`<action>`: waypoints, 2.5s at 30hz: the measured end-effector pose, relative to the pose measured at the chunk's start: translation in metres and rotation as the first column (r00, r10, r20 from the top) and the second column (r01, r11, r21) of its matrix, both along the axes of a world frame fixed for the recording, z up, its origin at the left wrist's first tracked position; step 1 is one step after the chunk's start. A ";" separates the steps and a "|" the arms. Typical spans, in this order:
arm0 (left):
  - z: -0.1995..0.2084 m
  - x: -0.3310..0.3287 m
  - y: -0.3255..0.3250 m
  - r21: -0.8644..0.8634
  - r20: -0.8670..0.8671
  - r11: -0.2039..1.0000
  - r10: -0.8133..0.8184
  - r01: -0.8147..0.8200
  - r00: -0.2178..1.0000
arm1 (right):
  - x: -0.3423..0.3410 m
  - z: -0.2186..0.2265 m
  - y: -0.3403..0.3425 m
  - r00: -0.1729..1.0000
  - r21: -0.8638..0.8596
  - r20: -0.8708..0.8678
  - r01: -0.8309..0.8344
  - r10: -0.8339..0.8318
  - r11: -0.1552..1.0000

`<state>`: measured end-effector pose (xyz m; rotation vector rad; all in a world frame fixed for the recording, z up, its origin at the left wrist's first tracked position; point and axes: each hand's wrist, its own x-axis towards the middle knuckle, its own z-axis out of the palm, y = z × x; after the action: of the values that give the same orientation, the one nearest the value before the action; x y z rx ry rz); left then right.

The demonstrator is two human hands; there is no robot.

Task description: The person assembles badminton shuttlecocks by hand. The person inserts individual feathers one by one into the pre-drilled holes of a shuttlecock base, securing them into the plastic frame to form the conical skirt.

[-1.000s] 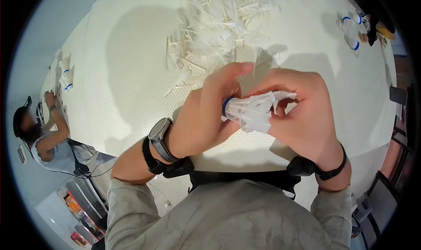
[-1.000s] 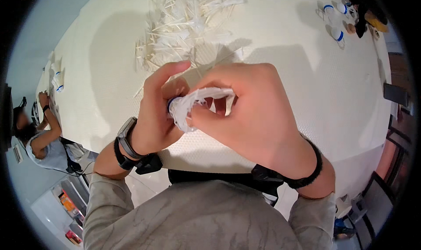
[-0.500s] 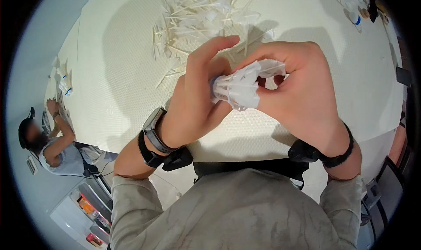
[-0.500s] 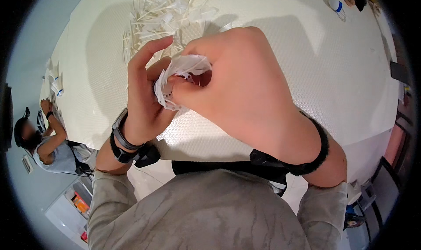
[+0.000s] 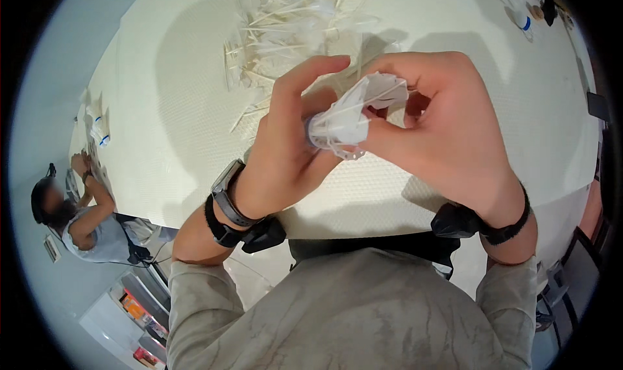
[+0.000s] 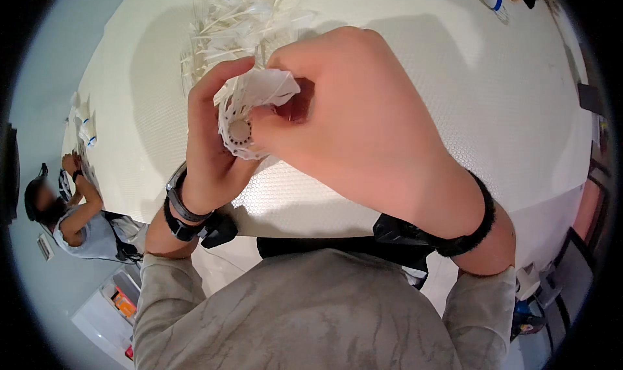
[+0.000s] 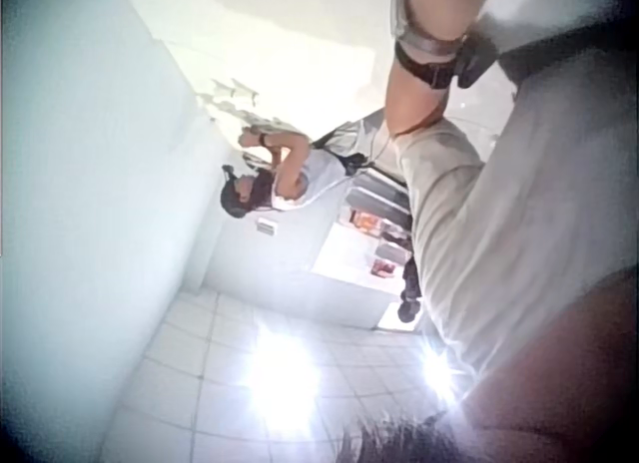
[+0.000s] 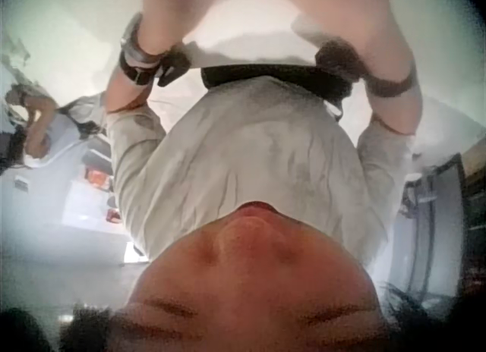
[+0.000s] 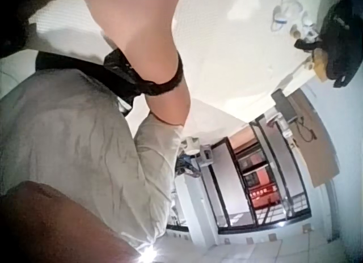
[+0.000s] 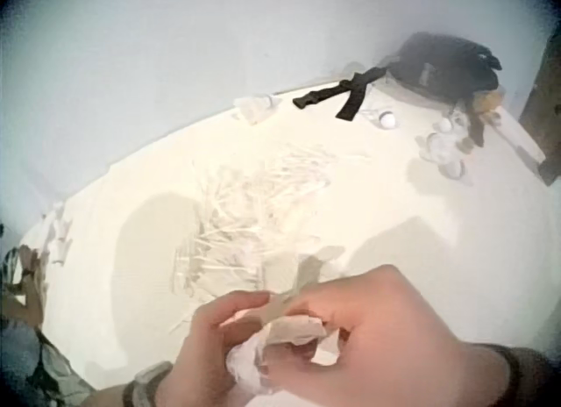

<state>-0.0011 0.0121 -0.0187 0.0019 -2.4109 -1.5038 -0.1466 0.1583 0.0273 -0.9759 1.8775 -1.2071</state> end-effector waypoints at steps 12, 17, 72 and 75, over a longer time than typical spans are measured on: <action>-0.004 0.004 0.000 -0.032 -0.007 0.998 -0.052 0.052 0.999 | -0.001 -0.001 0.000 0.982 -0.023 0.179 -0.059 0.062 0.998; -0.002 0.003 0.003 -0.042 -0.021 0.998 -0.046 0.045 0.999 | -0.003 -0.003 0.000 0.966 -0.034 0.235 -0.103 0.108 0.994; 0.009 0.015 -0.015 0.207 0.091 0.970 0.109 -0.126 0.990 | -0.018 -0.018 -0.010 0.987 -0.374 0.149 0.000 0.060 0.928; 0.016 0.010 -0.007 0.266 0.098 0.948 0.154 -0.175 0.983 | -0.017 -0.017 -0.009 0.983 -0.337 0.180 0.041 0.021 0.941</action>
<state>0.0087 0.0052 -0.0031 0.3170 -2.1741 -1.7709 -0.1639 0.1495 0.0106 -0.9963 1.5631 -1.6067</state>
